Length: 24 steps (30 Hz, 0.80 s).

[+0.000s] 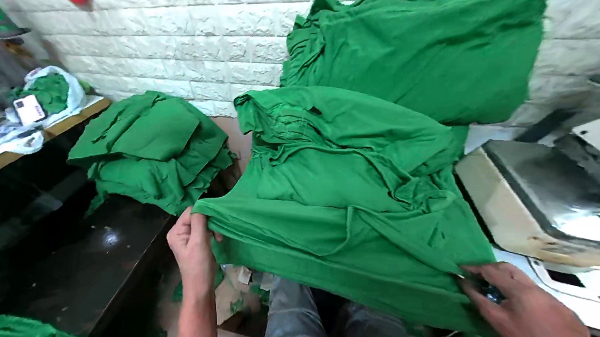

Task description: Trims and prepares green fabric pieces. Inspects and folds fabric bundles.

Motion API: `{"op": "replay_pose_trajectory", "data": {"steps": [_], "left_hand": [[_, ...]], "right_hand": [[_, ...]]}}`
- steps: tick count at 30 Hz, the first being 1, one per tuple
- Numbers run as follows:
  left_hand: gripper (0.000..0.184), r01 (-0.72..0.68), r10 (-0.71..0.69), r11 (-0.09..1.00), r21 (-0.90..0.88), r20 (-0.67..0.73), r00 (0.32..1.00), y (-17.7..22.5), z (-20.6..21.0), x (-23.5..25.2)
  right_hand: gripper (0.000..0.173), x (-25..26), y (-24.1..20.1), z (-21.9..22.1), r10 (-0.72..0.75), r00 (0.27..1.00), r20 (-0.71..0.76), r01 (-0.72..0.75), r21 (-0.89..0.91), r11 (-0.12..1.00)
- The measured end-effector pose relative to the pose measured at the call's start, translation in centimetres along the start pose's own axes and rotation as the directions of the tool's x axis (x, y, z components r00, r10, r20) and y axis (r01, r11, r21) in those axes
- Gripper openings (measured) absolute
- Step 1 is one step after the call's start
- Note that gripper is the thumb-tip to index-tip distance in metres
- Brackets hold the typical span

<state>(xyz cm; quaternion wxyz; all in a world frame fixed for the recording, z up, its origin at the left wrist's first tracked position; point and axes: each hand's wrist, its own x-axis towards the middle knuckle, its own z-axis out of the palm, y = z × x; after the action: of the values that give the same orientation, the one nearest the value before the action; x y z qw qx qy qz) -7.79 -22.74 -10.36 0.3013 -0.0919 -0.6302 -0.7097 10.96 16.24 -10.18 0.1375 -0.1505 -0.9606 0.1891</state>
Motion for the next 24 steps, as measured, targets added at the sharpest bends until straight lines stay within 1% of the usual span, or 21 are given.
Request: {"op": "replay_pose_trajectory", "data": {"steps": [2,3,4,5,6,7,8,9,10,11,12,13,14,15,16,17,18,19,20,22,24], "left_hand": [[0.040,0.149,-0.153,0.973,-0.173,-0.010,0.988,1.0,1.5,1.7],[0.041,0.218,-0.229,0.947,-0.238,-0.019,0.973,1.4,2.3,2.7],[0.040,0.260,-0.278,0.917,-0.304,-0.017,0.960,1.5,3.1,3.7],[0.039,0.277,-0.299,0.895,-0.350,-0.010,0.954,1.2,3.8,4.9],[0.037,0.275,-0.293,0.895,-0.351,-0.001,0.956,0.7,4.6,6.0],[0.033,0.258,-0.256,0.923,-0.285,0.045,0.966,-0.1,5.4,6.9],[0.029,0.221,-0.196,0.963,-0.152,0.166,0.967,-1.3,6.0,7.7],[0.037,0.157,-0.158,0.987,0.035,0.369,0.916,-2.5,6.4,8.3],[0.056,0.068,-0.196,0.968,0.241,0.559,0.806,-3.7,6.9,8.7],[0.067,-0.052,-0.274,0.907,0.417,0.681,0.679,-4.9,7.7,8.7],[0.069,-0.186,-0.360,0.821,0.541,0.741,0.567,-5.7,8.4,8.4],[0.066,-0.303,-0.424,0.740,0.601,0.765,0.484,-6.0,8.9,8.0],[0.063,-0.377,-0.459,0.672,0.637,0.758,0.464,-5.9,9.1,7.6],[0.060,-0.445,-0.472,0.594,0.670,0.738,0.483,-5.1,9.2,7.3],[0.057,-0.500,-0.448,0.509,0.701,0.712,0.541,-4.0,9.1,6.6],[0.053,-0.527,-0.355,0.472,0.706,0.700,0.620,-2.8,9.0,5.6],[0.049,-0.547,-0.212,0.486,0.682,0.699,0.683,-1.8,8.8,4.3],[0.046,-0.562,-0.079,0.530,0.635,0.697,0.713,-0.9,9.0,2.8],[0.041,-0.570,0.012,0.595,0.567,0.702,0.712,0.2,9.6,1.1],[0.030,-0.549,0.105,0.761,0.344,0.771,0.628,1.8,11.3,-3.1],[0.021,-0.441,0.162,0.895,0.062,0.877,0.453,2.3,13.3,-7.9]], "right_hand": [[0.020,0.3,0.4,-1.3,0.050,0.999,0.021,-0.053,0.146,0.988],[0.019,0.8,0.6,-1.8,0.067,0.998,0.003,-0.065,0.289,0.955],[0.014,1.5,0.8,-2.1,0.098,0.995,-0.026,-0.072,0.502,0.862],[0.010,2.6,0.5,-2.3,0.144,0.989,-0.043,-0.064,0.748,0.661],[0.013,3.9,-0.1,-2.5,0.178,0.982,-0.064,-0.021,0.898,0.439],[0.017,5.5,-0.6,-2.5,0.217,0.971,-0.099,0.037,0.961,0.276],[0.016,7.1,-0.9,-2.3,0.259,0.960,-0.110,0.056,0.976,0.210],[0.017,8.7,-0.8,-1.8,0.290,0.953,-0.084,0.016,0.973,0.230],[0.031,10.0,-0.6,-1.1,0.317,0.948,-0.021,-0.078,0.952,0.297],[0.042,11.1,-0.5,-0.3,0.323,0.943,0.081,-0.202,0.910,0.361],[0.048,11.9,-0.4,0.7,0.309,0.933,0.182,-0.303,0.862,0.407],[0.049,12.3,-0.3,1.5,0.283,0.925,0.252,-0.359,0.822,0.442],[0.048,12.2,-0.2,2.0,0.269,0.926,0.264,-0.365,0.806,0.466],[0.046,11.7,-0.1,1.9,0.252,0.941,0.225,-0.325,0.807,0.493],[0.044,10.9,0.1,1.5,0.230,0.963,0.143,-0.247,0.810,0.532],[0.042,9.6,0.6,1.0,0.204,0.979,0.024,-0.143,0.793,0.593],[0.040,8.1,1.1,0.6,0.181,0.978,-0.106,-0.042,0.749,0.661],[0.038,6.4,1.7,0.2,0.173,0.962,-0.212,0.020,0.686,0.727],[0.036,4.6,2.2,-0.2,0.189,0.941,-0.279,0.022,0.610,0.792],[0.031,0.9,3.0,-0.4,0.273,0.904,-0.329,-0.108,0.442,0.890],[0.028,-2.4,3.4,0.1,0.374,0.862,-0.343,-0.273,0.307,0.912]]}}
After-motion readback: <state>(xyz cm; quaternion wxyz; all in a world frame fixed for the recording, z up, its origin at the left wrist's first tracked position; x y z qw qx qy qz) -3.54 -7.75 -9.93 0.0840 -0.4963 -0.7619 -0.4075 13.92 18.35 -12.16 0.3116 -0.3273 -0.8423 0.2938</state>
